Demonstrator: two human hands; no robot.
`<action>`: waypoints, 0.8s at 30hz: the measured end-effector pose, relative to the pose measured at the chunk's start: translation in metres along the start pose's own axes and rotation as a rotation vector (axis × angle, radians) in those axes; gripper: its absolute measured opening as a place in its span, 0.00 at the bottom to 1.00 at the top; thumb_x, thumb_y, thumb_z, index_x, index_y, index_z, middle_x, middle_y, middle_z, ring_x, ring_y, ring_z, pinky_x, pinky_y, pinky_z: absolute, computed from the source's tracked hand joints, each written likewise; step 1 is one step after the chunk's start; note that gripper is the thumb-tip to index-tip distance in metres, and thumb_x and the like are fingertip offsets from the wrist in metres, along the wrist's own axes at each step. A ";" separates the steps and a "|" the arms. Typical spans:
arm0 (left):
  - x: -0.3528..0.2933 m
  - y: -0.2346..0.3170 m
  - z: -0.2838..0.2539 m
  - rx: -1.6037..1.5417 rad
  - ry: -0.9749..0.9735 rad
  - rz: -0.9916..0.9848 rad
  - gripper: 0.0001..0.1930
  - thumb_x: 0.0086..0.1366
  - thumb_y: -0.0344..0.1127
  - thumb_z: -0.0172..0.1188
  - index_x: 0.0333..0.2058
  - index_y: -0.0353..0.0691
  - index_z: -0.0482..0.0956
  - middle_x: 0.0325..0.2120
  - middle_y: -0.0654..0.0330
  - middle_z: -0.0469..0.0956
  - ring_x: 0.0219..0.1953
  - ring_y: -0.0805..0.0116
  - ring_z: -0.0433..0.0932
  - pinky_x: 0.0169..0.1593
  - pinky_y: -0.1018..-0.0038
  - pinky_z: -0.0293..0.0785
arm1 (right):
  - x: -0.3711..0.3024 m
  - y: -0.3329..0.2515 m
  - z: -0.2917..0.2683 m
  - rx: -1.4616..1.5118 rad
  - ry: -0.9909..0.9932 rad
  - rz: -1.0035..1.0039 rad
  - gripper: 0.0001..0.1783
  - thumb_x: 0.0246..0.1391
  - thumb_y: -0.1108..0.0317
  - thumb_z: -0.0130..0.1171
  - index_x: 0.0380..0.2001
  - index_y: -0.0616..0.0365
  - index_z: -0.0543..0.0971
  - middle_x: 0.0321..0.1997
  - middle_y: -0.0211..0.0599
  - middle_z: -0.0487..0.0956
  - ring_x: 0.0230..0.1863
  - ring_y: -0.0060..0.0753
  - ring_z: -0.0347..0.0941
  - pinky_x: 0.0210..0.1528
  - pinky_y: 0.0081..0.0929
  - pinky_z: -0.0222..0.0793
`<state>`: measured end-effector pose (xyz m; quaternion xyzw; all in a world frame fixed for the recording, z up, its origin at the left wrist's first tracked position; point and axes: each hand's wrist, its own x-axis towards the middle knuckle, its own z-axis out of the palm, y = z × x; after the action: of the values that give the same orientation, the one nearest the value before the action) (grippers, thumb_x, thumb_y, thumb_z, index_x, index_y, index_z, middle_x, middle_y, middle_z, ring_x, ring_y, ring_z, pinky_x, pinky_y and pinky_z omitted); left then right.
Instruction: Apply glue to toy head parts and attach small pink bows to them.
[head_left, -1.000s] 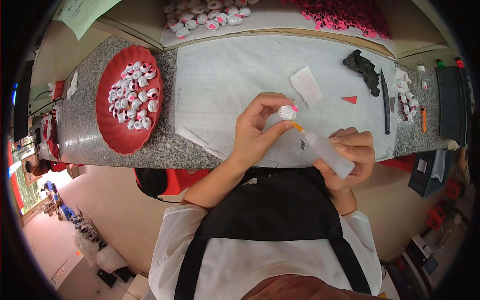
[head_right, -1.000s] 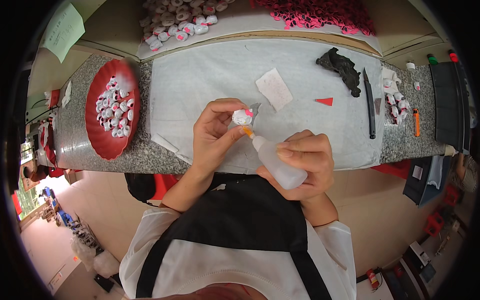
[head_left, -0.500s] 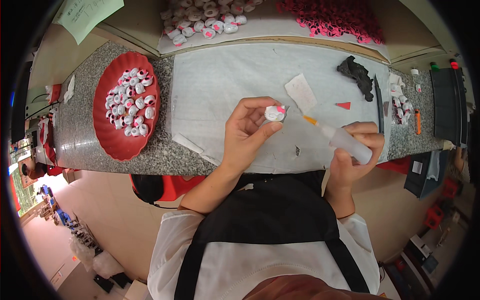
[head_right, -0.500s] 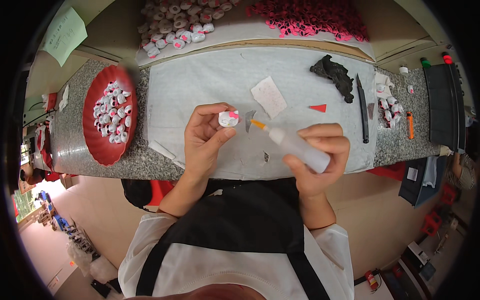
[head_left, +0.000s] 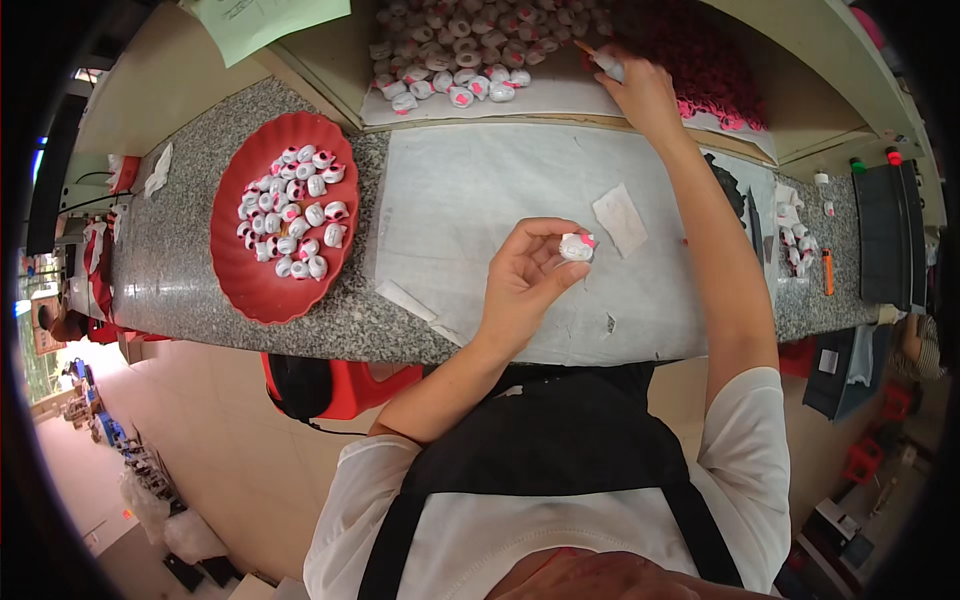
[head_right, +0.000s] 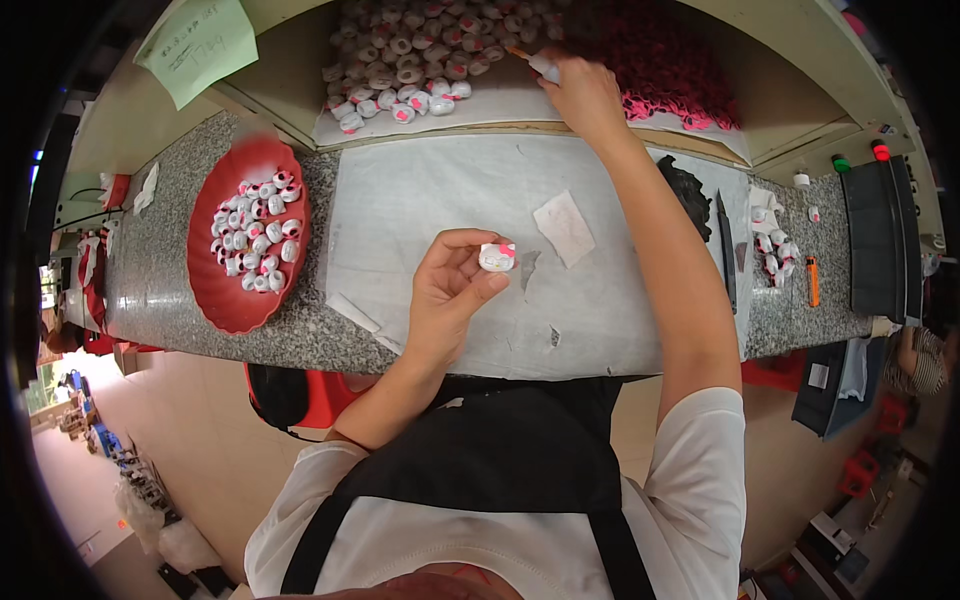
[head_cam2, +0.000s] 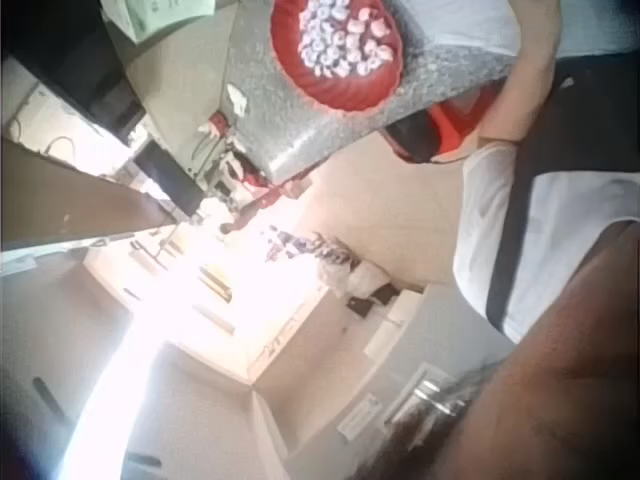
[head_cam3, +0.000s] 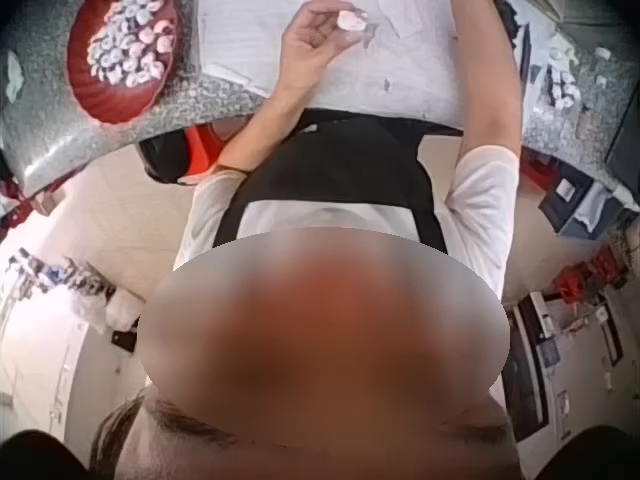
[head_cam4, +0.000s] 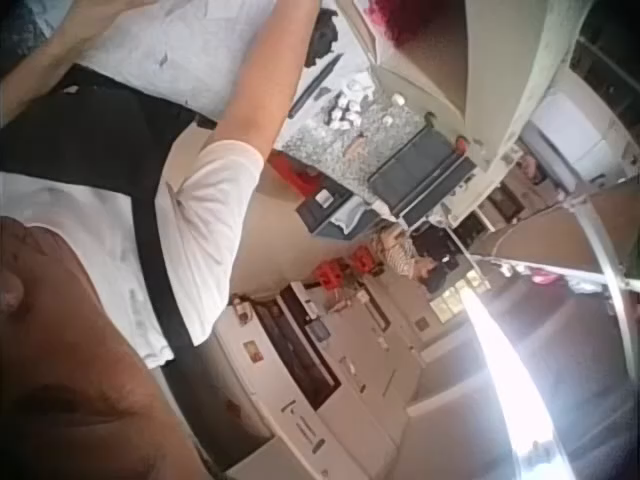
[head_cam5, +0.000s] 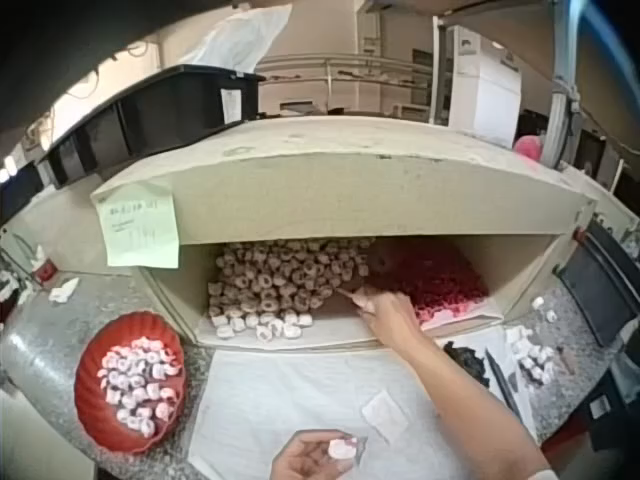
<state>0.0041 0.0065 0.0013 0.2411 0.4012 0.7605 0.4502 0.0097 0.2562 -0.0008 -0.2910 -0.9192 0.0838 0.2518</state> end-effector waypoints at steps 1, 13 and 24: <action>0.000 -0.001 -0.001 -0.020 -0.003 -0.017 0.16 0.47 0.19 0.54 0.37 0.35 0.64 0.35 0.58 0.68 0.39 0.73 0.67 0.43 0.79 0.63 | 0.005 0.000 0.005 -0.008 0.012 -0.063 0.14 0.38 0.66 0.55 0.33 0.56 0.71 0.31 0.43 0.72 0.32 0.43 0.69 0.31 0.31 0.66; 0.000 0.001 -0.005 -0.078 0.132 0.085 0.16 0.48 0.20 0.53 0.37 0.36 0.64 0.34 0.58 0.68 0.35 0.70 0.70 0.41 0.77 0.65 | -0.040 -0.017 -0.025 0.161 -0.166 -0.138 0.10 0.35 0.72 0.56 0.26 0.61 0.72 0.28 0.38 0.71 0.30 0.42 0.68 0.31 0.29 0.62; -0.002 -0.004 -0.003 0.075 0.058 0.059 0.18 0.48 0.19 0.54 0.39 0.34 0.64 0.35 0.59 0.68 0.38 0.75 0.68 0.42 0.80 0.65 | -0.120 -0.048 -0.094 1.102 -0.123 0.435 0.03 0.38 0.79 0.52 0.21 0.65 0.70 0.23 0.35 0.71 0.18 0.19 0.62 0.20 0.14 0.57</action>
<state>0.0052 0.0045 -0.0033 0.2471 0.4351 0.7645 0.4065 0.1184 0.1482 0.0452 -0.2938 -0.6725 0.6147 0.2891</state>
